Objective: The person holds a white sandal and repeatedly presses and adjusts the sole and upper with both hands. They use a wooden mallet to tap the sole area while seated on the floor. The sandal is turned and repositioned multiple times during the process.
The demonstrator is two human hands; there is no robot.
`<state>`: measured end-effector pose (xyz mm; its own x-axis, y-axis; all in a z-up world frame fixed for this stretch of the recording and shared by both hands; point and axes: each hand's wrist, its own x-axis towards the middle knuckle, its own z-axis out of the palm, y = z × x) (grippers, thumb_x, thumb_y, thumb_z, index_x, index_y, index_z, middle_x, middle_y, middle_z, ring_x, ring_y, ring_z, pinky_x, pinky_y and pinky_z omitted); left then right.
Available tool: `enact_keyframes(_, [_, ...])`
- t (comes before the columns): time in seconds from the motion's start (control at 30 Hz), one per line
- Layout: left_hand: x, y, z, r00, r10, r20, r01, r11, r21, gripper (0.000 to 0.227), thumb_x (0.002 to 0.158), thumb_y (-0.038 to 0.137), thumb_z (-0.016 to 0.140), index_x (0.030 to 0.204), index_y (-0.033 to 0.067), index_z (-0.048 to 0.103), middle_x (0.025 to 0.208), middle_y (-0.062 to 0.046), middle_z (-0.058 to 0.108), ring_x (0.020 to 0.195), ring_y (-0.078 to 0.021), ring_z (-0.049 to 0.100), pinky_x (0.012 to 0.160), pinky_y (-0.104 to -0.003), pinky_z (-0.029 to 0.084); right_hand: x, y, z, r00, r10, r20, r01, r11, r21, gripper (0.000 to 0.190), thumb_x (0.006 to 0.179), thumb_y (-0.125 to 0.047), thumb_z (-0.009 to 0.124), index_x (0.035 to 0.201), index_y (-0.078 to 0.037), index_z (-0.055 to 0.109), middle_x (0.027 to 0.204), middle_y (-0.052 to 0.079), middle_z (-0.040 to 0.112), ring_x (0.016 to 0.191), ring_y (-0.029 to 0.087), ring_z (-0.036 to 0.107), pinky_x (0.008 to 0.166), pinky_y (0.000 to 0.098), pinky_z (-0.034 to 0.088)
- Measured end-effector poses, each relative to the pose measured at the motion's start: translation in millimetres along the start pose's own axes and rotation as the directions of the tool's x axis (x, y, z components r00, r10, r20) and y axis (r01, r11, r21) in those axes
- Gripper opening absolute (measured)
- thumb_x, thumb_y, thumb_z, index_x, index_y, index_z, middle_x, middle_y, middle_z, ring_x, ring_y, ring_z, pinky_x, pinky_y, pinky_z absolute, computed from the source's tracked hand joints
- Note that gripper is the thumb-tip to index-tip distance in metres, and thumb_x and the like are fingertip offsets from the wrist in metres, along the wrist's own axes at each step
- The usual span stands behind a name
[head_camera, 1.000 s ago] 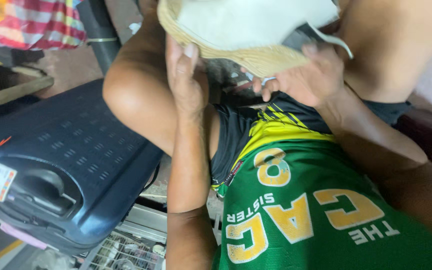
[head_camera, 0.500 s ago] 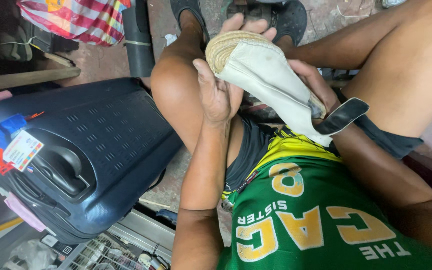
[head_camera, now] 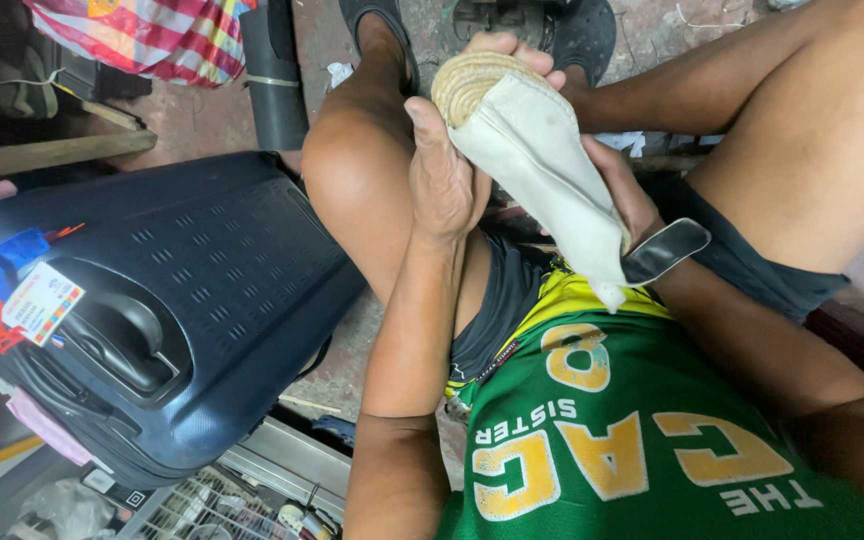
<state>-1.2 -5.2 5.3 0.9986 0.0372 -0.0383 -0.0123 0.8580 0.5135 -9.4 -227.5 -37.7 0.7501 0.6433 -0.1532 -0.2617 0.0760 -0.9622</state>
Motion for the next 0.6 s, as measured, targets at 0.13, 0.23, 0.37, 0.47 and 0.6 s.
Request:
enact_keyframes(0.13, [3,2,0,0.996,-0.017,0.083,0.017,1.0,0.003,0.089,0.101,0.073,0.045,0.151,-0.0003,0.043,0.138,-0.021,0.059,0.13,-0.0346,0.058,0.115,-0.047,0.049,-6,-11,16,0.995,-0.097,-0.038,0.098,0.995,0.0,0.106,0.084,-0.021,0.087,0.164,0.001,0.022,0.156,0.017,0.048,0.141,0.023,0.051,0.123,0.039,0.039])
enact_keyframes(0.23, [1,4,2,0.998,-0.007,0.07,0.006,1.0,0.007,0.089,0.099,0.073,0.045,0.153,0.0028,0.04,0.14,-0.022,0.059,0.134,-0.0357,0.059,0.116,-0.047,0.049,-9,-16,18,0.982,-0.183,-0.038,0.181,0.982,-0.054,0.113,0.079,-0.027,0.089,0.165,0.0,0.021,0.156,0.016,0.04,0.148,0.024,0.042,0.127,0.0381,0.031])
enact_keyframes(0.37, [-1,1,3,1.0,0.031,0.001,-0.031,0.994,0.101,0.088,0.104,0.072,0.044,0.155,0.001,0.039,0.142,-0.024,0.059,0.132,-0.0328,0.059,0.117,-0.045,0.048,-2,-16,8,0.967,-0.253,-0.028,0.246,0.957,-0.157,0.123,0.072,-0.031,0.094,0.166,-0.002,0.021,0.148,0.013,0.036,0.147,0.023,0.039,0.127,0.0366,0.028])
enact_keyframes(0.47, [1,-3,2,0.99,0.033,-0.135,-0.006,0.981,0.195,0.08,0.111,0.062,0.048,0.158,-0.0015,0.036,0.145,-0.022,0.056,0.13,-0.029,0.056,0.119,-0.041,0.045,5,-21,4,0.966,-0.251,-0.052,0.224,0.925,-0.306,0.122,0.069,-0.029,0.092,0.165,-0.003,0.021,0.155,0.014,0.038,0.143,0.023,0.042,0.125,0.0357,0.031])
enact_keyframes(0.6, [-1,-4,1,0.965,-0.054,-0.255,0.148,0.919,0.365,0.068,0.104,0.03,0.064,0.157,-0.0024,0.036,0.146,-0.02,0.054,0.135,-0.0284,0.054,0.119,-0.041,0.044,3,-35,14,0.981,-0.135,-0.14,0.086,0.945,-0.315,0.109,0.084,-0.029,0.092,0.164,-0.004,0.022,0.153,0.012,0.035,0.145,0.025,0.042,0.121,0.0346,0.036])
